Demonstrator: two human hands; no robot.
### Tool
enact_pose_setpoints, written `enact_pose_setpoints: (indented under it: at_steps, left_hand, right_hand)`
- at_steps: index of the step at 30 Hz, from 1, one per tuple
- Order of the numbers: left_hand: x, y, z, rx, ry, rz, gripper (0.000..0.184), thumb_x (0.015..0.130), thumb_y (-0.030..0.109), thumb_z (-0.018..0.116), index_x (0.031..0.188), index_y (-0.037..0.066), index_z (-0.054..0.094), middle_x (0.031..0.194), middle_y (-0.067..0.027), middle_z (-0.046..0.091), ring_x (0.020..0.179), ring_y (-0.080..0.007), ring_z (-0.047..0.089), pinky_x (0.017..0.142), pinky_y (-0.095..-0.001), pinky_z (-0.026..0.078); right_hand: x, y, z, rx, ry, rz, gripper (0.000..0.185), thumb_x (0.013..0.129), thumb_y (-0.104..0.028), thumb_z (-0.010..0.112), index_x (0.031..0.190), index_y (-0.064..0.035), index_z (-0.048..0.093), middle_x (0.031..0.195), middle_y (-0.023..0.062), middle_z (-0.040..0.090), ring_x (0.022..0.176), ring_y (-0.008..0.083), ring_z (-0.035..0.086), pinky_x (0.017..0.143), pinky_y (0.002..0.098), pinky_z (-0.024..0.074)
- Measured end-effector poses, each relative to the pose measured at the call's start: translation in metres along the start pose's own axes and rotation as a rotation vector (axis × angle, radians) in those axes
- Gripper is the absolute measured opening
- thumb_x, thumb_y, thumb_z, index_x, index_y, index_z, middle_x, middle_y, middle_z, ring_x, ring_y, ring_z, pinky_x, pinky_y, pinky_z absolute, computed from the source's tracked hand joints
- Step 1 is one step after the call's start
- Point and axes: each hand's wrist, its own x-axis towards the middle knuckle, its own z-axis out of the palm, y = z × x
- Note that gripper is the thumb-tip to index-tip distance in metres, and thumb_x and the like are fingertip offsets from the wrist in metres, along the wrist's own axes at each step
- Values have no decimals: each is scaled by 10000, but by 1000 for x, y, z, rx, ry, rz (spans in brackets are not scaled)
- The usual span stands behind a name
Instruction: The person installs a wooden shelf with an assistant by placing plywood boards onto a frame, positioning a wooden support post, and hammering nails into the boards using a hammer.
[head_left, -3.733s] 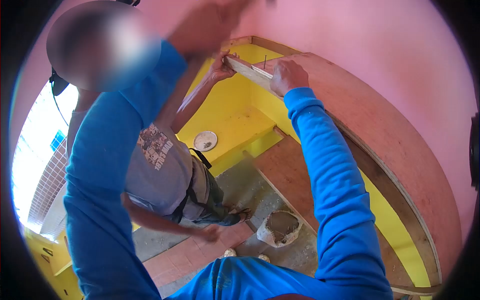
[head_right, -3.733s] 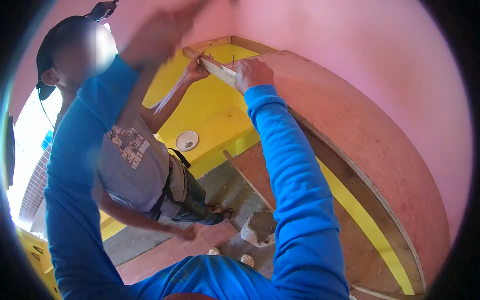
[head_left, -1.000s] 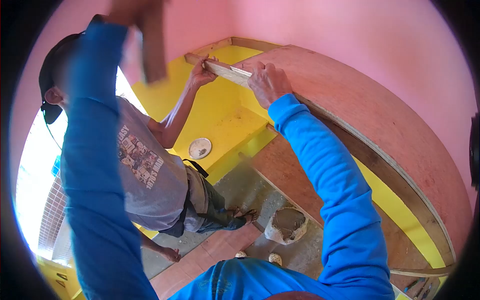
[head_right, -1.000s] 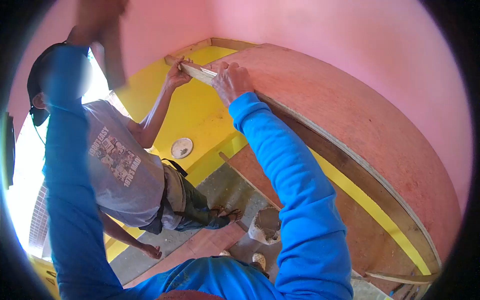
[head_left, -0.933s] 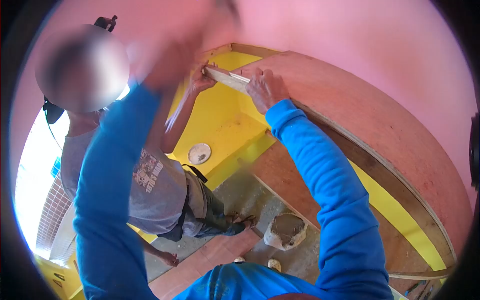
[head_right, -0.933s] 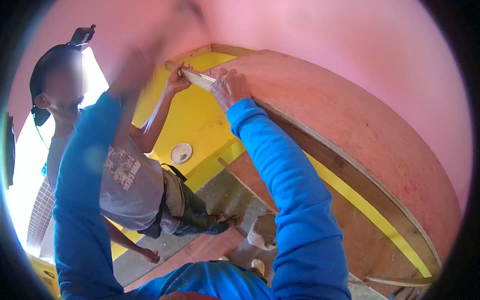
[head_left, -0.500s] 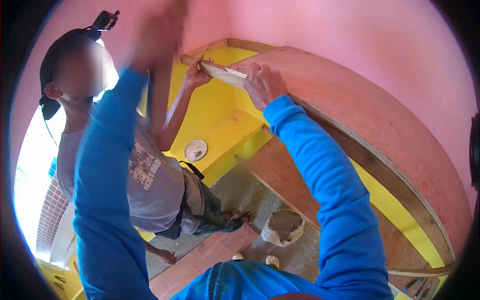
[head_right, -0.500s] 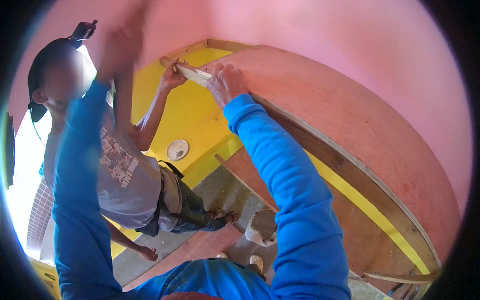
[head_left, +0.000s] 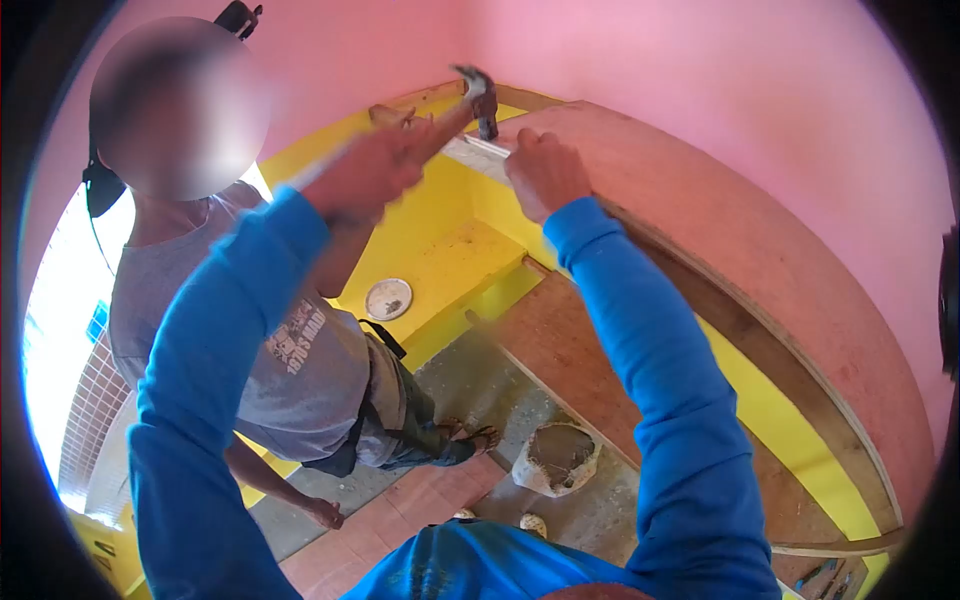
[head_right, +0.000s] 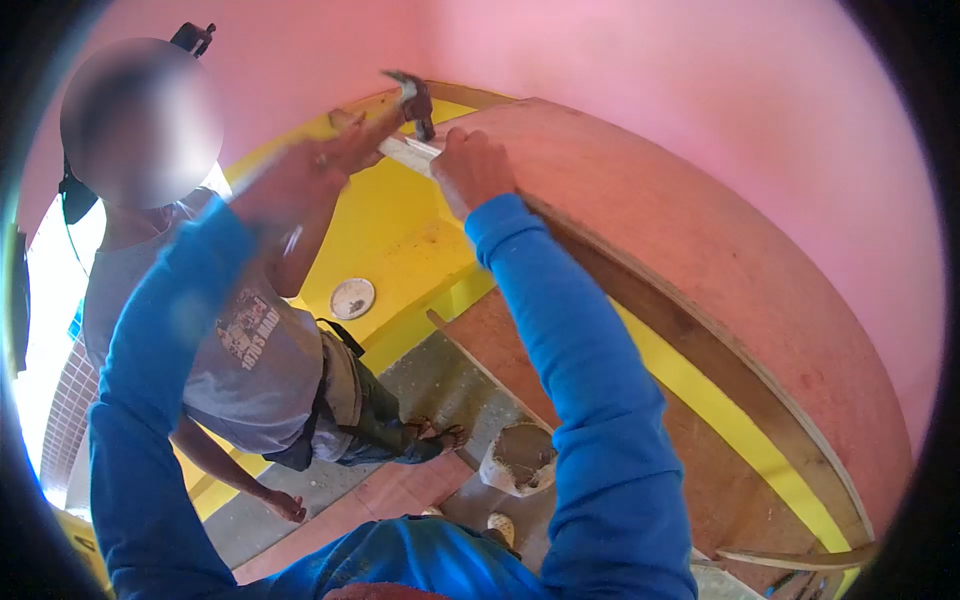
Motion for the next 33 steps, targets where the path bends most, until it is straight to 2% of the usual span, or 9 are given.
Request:
enact_pose_setpoints:
  at_steps: [1, 4, 8, 14, 16, 21, 24, 30, 33]
  left_hand:
    - [-9, 20, -14, -190, -162, -144, 389, 809, 234, 606, 1138, 30, 563, 723, -89, 637, 707, -134, 612, 664, -363, 493]
    - [-3, 24, -31, -316, 37, -198, 448, 807, 195, 584, 1228, 53, 524, 701, -101, 631, 633, -132, 602, 591, -341, 498]
    - [-7, -5, 21, -228, 19, -21, 495, 805, 140, 560, 1285, 51, 475, 707, -122, 625, 519, -163, 584, 537, -309, 501]
    - [-65, 14, 12, -377, -8, -152, 618, 777, 78, 548, 1373, 87, 385, 633, -107, 562, 512, -144, 572, 526, -293, 478]
    - [-96, 11, 26, -402, 129, -147, 591, 798, 95, 566, 1356, 29, 382, 739, -124, 596, 518, -154, 579, 532, -292, 484]
    - [-175, 22, 69, -973, 241, -323, 607, 827, 34, 549, 1389, 6, 323, 812, -65, 582, 564, -74, 533, 512, -234, 455]
    - [-191, 21, 102, -1172, 292, -289, 630, 828, -6, 537, 1406, 4, 285, 831, -35, 573, 582, -54, 508, 513, -216, 446]
    - [-157, 18, 111, -1221, 379, -244, 622, 832, -18, 528, 1400, -27, 274, 842, -37, 581, 577, -51, 503, 513, -206, 442]
    - [-127, 15, 114, -1214, 429, -245, 613, 829, -25, 526, 1391, -46, 279, 846, -43, 588, 579, -51, 504, 511, -205, 441]
  right_hand:
    - [-1, -2, -2, 41, 8, 19, 137, 806, -137, 593, 884, -76, 688, 909, 91, 588, 822, 247, 598, 624, 351, 532]
    - [3, -4, 21, 5, 31, -2, 135, 799, -123, 590, 871, -38, 665, 885, 114, 591, 811, 271, 600, 623, 378, 526]
    - [-1, -3, 14, 40, 26, 12, 137, 802, -98, 576, 879, -11, 649, 870, 131, 596, 794, 286, 618, 636, 392, 523]
    - [10, 14, -42, 208, -320, -16, 475, 677, -407, 721, 905, 7, 676, 940, 207, 642, 886, 320, 626, 791, 417, 502]
    - [30, 45, -43, 220, -374, 244, 672, 557, -545, 752, 935, 6, 686, 1004, 233, 638, 959, 347, 607, 853, 411, 479]
    - [41, 176, -58, 678, -666, 781, 483, 835, -240, 558, 1188, 87, 505, 882, 144, 558, 821, 272, 565, 748, 355, 510]
    - [30, 186, -78, 956, -527, 673, 359, 888, -185, 490, 1149, 56, 538, 799, 96, 487, 746, 214, 521, 684, 275, 497]
    - [42, 171, -62, 569, -420, 619, 318, 925, -218, 417, 1057, 34, 560, 784, 93, 482, 649, 164, 476, 509, 287, 399]
    - [69, 181, -26, 221, -766, 630, 298, 922, -195, 391, 1022, 35, 552, 707, 85, 470, 562, 167, 448, 437, 305, 360]
